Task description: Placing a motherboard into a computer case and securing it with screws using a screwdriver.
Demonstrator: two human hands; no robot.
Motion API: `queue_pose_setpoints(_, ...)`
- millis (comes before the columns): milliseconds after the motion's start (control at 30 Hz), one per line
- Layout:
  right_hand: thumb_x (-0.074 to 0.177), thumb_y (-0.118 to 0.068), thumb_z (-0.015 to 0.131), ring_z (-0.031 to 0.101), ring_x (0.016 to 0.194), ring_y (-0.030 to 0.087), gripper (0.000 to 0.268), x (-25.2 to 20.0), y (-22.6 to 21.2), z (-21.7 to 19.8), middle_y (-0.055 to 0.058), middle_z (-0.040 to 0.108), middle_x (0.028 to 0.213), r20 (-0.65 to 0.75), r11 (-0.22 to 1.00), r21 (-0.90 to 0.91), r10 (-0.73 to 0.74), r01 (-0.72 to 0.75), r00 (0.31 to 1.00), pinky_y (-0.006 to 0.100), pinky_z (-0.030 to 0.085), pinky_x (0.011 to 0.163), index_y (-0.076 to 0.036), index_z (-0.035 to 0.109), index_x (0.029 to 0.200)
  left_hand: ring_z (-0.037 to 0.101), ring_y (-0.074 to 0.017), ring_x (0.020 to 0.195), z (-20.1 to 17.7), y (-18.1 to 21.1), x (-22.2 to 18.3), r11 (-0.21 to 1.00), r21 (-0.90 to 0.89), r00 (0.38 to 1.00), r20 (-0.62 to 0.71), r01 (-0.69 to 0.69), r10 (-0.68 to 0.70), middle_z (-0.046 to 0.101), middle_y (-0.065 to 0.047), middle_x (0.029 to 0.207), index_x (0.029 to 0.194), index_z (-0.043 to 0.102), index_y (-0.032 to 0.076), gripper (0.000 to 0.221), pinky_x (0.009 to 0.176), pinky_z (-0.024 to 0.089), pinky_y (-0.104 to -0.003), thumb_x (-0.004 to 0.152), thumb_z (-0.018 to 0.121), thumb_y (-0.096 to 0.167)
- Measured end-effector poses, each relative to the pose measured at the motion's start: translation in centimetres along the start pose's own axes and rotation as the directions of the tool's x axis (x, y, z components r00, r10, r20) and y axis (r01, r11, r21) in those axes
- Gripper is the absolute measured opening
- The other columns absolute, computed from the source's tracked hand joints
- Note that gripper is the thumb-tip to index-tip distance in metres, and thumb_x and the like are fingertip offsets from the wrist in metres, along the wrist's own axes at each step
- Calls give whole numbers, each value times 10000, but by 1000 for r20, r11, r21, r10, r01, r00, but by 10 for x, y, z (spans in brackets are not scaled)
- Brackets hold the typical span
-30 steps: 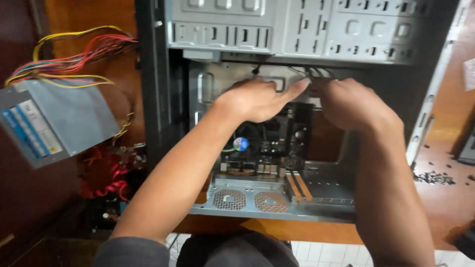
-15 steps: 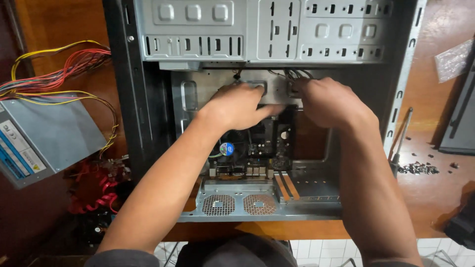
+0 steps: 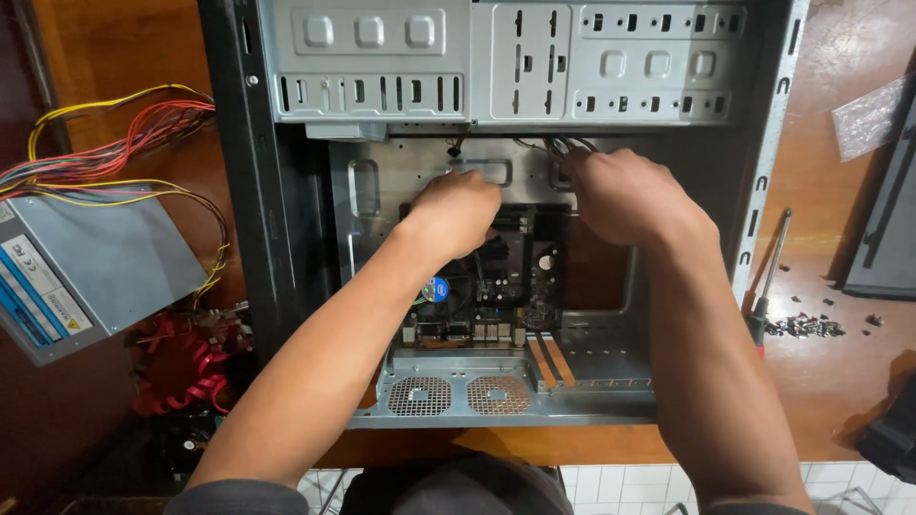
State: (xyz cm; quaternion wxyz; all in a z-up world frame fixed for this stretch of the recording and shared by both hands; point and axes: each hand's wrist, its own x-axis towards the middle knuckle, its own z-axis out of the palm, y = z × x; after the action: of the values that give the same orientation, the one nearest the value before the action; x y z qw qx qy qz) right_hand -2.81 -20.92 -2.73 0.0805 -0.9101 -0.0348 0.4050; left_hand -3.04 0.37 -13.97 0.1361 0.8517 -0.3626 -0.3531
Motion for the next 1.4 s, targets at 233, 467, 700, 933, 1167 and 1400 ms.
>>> queue_pose_setpoints(233,1002,-77,413,745,654,354,341,-8,-10,-10,188,753,745,4,1000,-4,1,-1,1000,508,580,581,3,690,1184,754,-401,817,1,1,0,999,35,1000,-8,5,-5,723,-231,859,967,745,-19,285,666,651,-526,879,807,245)
queue_pose_setpoints(467,1004,-88,405,750,675,374,372,-4,-5,-3,206,751,752,22,1000,-11,-2,2,1000,544,582,587,13,658,1258,749,-421,796,-2,3,-4,1000,-15,1000,-5,3,-3,723,-237,846,944,741,-34,261,658,645,-551,877,799,212)
queue_pose_setpoints(700,1003,-89,405,730,613,360,357,-5,-7,-5,202,740,719,-4,1000,21,-4,4,1000,516,579,559,43,697,1158,746,-417,771,-2,2,-2,999,-34,1000,-11,-1,1,717,-224,815,921,737,-28,229,646,638,-553,872,798,187)
queue_pose_setpoints(933,1025,-110,387,733,618,380,373,-6,-6,-6,222,734,717,-10,1000,22,-19,19,1000,545,573,553,34,666,1227,744,-424,759,3,-1,1,999,-45,1000,-13,9,-10,717,-225,808,905,732,-26,203,654,641,-557,882,785,168)
queue_pose_setpoints(1167,1042,-156,386,748,735,451,390,-5,-12,-10,275,750,811,16,1000,24,16,-16,1000,618,575,645,52,680,1191,746,-399,717,5,-2,-1,1000,-3,998,-55,-27,27,710,-208,744,824,735,-20,203,600,635,-524,844,824,161)
queue_pose_setpoints(1400,1035,-190,384,748,830,491,404,-2,-9,-4,300,755,859,52,999,45,14,-16,999,666,562,706,9,660,1253,738,-371,682,11,2,-2,996,80,993,-107,-43,51,698,-213,716,765,733,-19,93,603,643,-475,852,753,7)
